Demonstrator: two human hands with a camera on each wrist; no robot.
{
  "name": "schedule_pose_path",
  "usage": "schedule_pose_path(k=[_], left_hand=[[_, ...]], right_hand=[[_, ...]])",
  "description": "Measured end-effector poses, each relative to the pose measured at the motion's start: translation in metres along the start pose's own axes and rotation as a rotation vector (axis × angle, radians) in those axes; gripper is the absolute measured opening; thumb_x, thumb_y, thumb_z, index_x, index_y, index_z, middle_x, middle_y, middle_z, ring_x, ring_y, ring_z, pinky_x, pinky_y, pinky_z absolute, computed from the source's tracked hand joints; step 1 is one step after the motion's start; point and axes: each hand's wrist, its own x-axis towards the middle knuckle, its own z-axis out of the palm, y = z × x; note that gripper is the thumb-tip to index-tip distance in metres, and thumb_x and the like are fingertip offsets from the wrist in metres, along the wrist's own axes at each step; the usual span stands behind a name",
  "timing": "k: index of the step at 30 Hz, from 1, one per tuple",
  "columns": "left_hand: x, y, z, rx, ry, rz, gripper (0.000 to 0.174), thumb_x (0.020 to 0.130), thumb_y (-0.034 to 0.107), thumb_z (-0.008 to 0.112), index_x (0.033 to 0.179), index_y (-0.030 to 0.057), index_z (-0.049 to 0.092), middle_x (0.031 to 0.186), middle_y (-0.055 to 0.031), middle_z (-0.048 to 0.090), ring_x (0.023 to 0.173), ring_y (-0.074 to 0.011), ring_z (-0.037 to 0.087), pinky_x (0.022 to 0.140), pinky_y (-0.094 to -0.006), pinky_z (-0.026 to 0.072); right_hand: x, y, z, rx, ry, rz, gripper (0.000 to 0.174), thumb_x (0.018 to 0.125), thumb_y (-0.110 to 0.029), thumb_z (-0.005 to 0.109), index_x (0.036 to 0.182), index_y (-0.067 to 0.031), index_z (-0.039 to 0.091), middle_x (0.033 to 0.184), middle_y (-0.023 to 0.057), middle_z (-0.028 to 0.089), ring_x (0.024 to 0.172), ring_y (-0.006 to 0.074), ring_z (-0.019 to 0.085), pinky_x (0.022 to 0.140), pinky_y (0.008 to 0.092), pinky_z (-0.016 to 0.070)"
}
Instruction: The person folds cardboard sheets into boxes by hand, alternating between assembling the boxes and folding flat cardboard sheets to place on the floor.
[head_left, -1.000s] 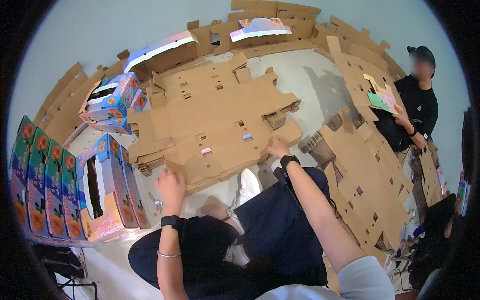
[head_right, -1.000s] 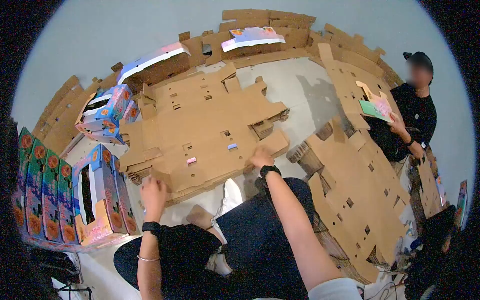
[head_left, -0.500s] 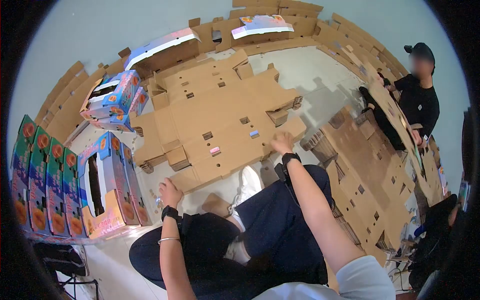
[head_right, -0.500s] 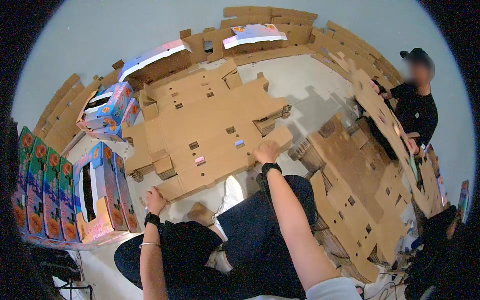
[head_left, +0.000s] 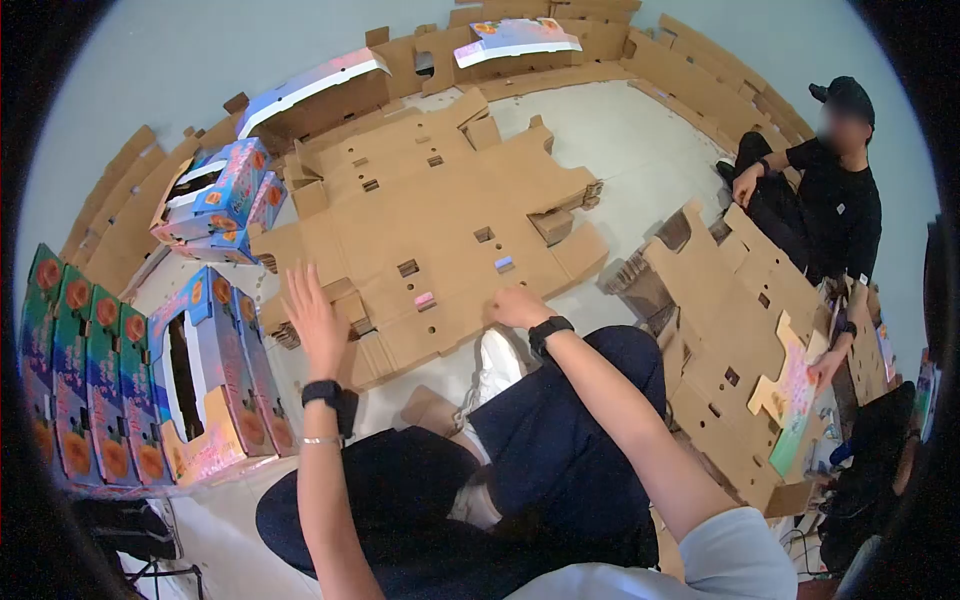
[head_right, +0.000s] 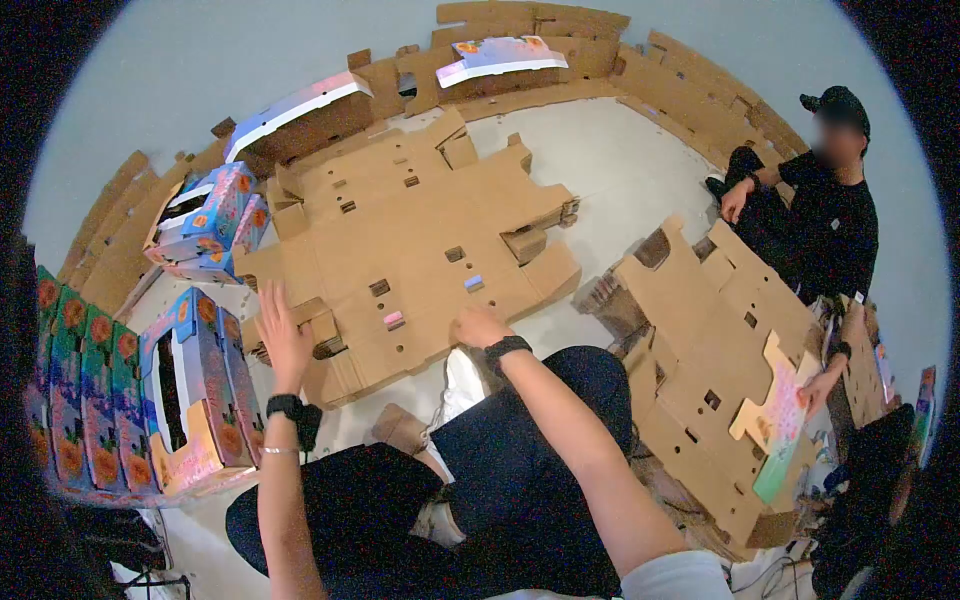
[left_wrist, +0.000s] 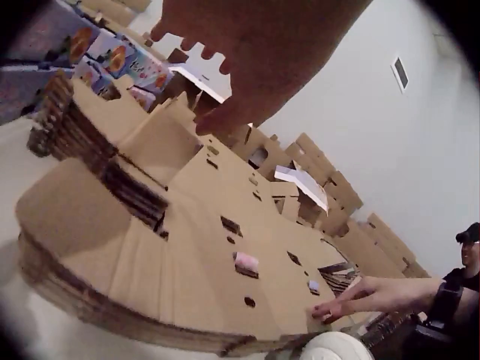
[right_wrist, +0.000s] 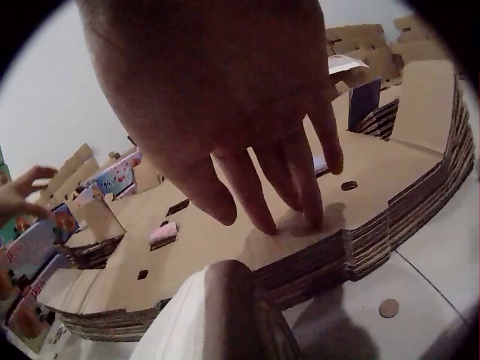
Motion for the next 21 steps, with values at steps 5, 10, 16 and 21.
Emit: schedule_pose_path(k=[5, 10, 16, 21], left_hand=[[0.012, -0.02, 0.036, 0.146, -0.012, 0.05, 0.069, 0.073, 0.005, 0.057, 0.139, 0.0048, 0.034, 0.147, -0.0134, 0.03, 0.138, -0.0299, 0.024, 0.11, -0.0591, 0.0112], [-0.063, -0.032, 0.076, 0.194, -0.429, -0.141, 0.052, 0.081, 0.021, 0.052, 0.13, 0.0029, 0.047, 0.142, -0.0155, 0.039, 0.129, -0.0253, 0.041, 0.109, -0.0621, 0.0082], [-0.059, -0.036, 0.082, 0.224, -0.512, -0.142, 0.05, 0.085, 0.025, 0.046, 0.129, 0.0025, 0.046, 0.141, -0.017, 0.041, 0.13, -0.0251, 0.039, 0.108, -0.0649, 0.0085], [-0.031, -0.051, 0.062, 0.08, -0.665, -0.237, 0.049, 0.084, 0.028, 0.047, 0.128, 0.0054, 0.048, 0.141, -0.0184, 0.04, 0.128, -0.029, 0.041, 0.109, -0.0608, 0.0162]], right_hand=[[0.002, -0.002, -0.003, -0.003, 0.019, -0.026, 0.03, 0.078, -0.029, 0.055, 0.082, -0.0027, 0.069, 0.084, 0.0214, 0.066, 0.084, 0.0393, 0.063, 0.081, 0.0485, 0.0477], [-0.006, -0.019, -0.01, -0.059, 0.06, -0.051, 0.024, 0.078, -0.024, 0.055, 0.082, -0.0044, 0.069, 0.083, 0.0199, 0.066, 0.081, 0.0368, 0.064, 0.075, 0.0451, 0.0481], [-0.002, -0.033, 0.028, -0.391, 0.331, -0.131, 0.016, 0.077, -0.012, 0.054, 0.088, -0.003, 0.06, 0.079, 0.0159, 0.066, 0.075, 0.0294, 0.065, 0.067, 0.0432, 0.0475], [-0.001, -0.034, 0.039, -0.338, 0.164, -0.103, 0.023, 0.075, -0.015, 0.056, 0.093, -0.0024, 0.057, 0.081, 0.0201, 0.065, 0.079, 0.0335, 0.065, 0.067, 0.0427, 0.0498]])
